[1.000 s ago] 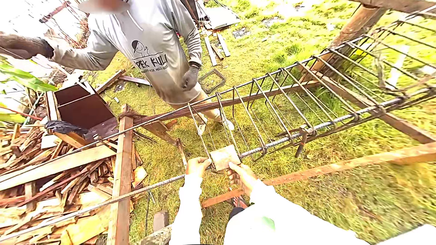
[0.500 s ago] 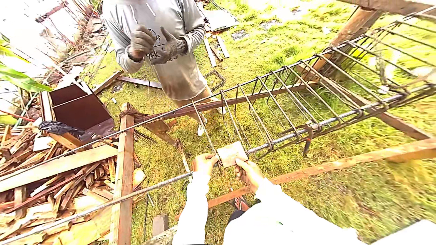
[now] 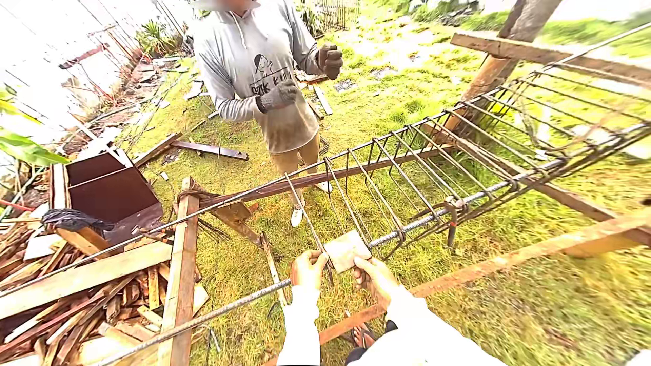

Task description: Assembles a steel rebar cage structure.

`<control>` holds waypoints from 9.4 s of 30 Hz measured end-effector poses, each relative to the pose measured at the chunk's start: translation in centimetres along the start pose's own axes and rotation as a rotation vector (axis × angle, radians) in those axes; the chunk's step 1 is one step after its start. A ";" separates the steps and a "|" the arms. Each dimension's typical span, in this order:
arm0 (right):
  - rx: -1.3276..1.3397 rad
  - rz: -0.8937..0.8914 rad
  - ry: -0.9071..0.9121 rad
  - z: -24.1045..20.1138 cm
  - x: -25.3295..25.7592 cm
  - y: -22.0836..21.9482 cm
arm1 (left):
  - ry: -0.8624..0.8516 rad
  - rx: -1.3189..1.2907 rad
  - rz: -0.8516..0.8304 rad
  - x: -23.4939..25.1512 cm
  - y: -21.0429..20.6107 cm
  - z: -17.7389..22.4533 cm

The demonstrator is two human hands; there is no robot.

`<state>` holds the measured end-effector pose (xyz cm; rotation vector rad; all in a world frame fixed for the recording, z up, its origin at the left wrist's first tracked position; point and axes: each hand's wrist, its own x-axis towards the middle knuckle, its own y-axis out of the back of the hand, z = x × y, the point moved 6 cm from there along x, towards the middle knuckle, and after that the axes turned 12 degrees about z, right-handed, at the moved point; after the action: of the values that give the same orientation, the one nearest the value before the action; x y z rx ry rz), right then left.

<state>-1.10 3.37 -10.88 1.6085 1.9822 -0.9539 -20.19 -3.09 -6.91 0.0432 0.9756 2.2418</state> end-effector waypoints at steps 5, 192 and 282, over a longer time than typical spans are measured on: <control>0.015 0.063 0.180 -2.8 -2.8 1.9 | 0.056 0.023 0.001 -0.5 0.0 0.1; -1.395 -0.394 0.959 -24.1 3.8 -6.6 | -0.154 -0.058 0.648 -8.5 -3.3 0.0; -2.031 -0.039 0.750 -33.2 11.1 9.2 | -0.154 -0.040 0.755 -9.4 -3.2 0.7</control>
<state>8.39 35.95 1.69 0.4995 1.7847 1.5584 -10.94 -6.71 -6.37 0.6530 0.9232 2.8728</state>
